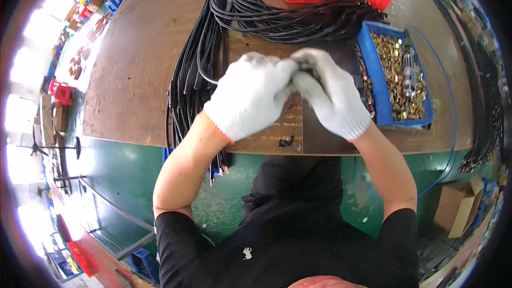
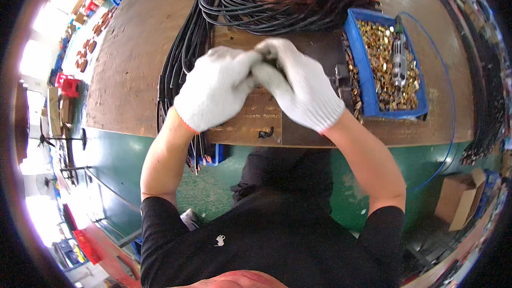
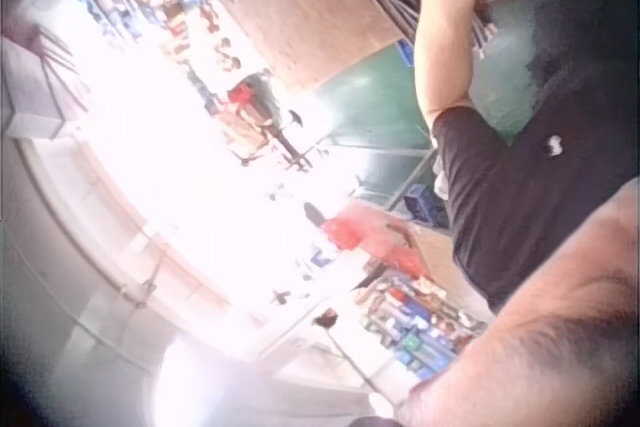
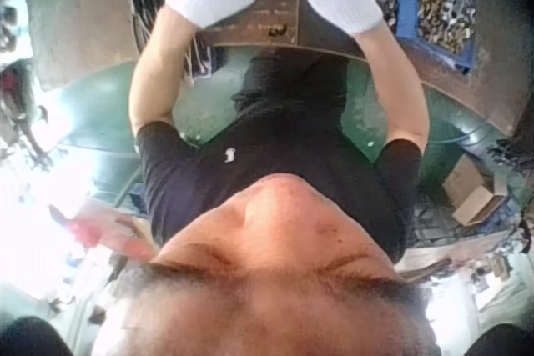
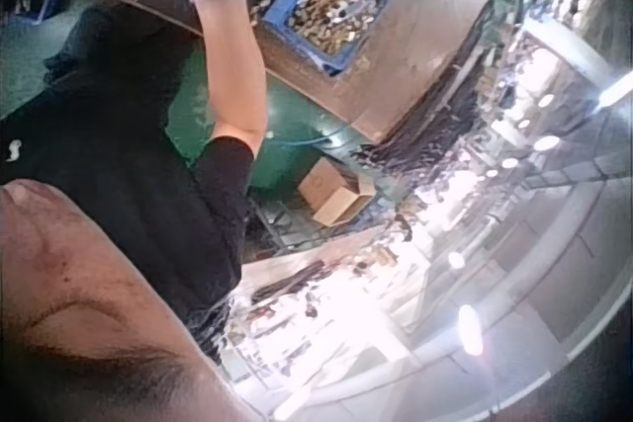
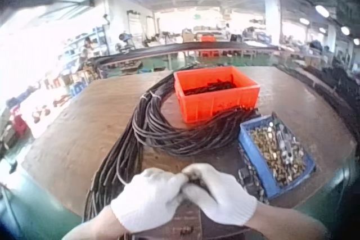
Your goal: The person assembles electrical wiring harnesses by attaching metal connectors to the ends of black cables and securing them with an electric screwdriver.
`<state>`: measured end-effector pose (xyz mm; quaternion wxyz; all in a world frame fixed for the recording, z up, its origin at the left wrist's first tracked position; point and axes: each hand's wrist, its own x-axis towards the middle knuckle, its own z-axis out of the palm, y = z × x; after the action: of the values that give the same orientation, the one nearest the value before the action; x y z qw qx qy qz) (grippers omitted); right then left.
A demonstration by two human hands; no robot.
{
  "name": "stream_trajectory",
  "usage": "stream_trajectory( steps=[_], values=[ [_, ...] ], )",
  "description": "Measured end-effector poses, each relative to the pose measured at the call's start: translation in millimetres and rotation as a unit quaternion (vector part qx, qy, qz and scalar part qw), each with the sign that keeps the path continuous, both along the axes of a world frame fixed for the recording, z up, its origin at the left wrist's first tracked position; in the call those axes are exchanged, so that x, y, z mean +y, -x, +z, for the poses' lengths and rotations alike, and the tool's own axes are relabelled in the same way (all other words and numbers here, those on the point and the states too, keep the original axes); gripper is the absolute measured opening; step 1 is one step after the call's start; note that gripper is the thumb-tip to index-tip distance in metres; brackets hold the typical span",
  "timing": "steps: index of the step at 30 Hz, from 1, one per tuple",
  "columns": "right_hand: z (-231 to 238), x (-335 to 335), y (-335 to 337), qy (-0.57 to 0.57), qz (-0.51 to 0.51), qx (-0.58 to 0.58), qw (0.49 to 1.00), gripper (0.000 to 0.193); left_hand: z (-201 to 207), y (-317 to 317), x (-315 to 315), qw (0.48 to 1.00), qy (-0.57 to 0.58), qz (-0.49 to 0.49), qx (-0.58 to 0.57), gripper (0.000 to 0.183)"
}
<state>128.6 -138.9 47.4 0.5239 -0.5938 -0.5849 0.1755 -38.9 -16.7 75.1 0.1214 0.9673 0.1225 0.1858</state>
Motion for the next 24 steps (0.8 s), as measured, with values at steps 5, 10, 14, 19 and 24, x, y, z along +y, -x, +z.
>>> stream_trajectory(
  steps=[5, 10, 14, 19, 24],
  values=[
    [-18.3, 33.4, -35.2, 0.069, -0.1, 0.376, 0.919, 0.025, -4.2, -17.3, -14.9, 0.982, 0.018, 0.131, -0.137, 0.024],
    [-47.3, 48.8, -42.2, 0.092, -0.068, 0.593, 0.797, 0.021, -53.8, -65.4, 14.2, 0.817, 0.524, 0.15, -0.188, 0.067],
    [-79.6, 70.7, -57.0, -0.004, -0.263, 0.308, 0.914, 0.032, -62.4, -125.0, 42.1, 0.628, 0.703, -0.036, -0.332, 0.074],
    [-105.7, 71.1, -86.3, -0.05, -0.121, 0.556, 0.821, 0.054, -107.8, -146.1, 51.1, 0.775, 0.6, -0.036, -0.194, 0.067],
    [-90.7, 85.3, -74.1, 0.025, -0.122, 0.179, 0.976, 0.06, -124.7, -158.2, 60.2, 0.757, 0.594, 0.043, -0.268, 0.028]
  ],
)
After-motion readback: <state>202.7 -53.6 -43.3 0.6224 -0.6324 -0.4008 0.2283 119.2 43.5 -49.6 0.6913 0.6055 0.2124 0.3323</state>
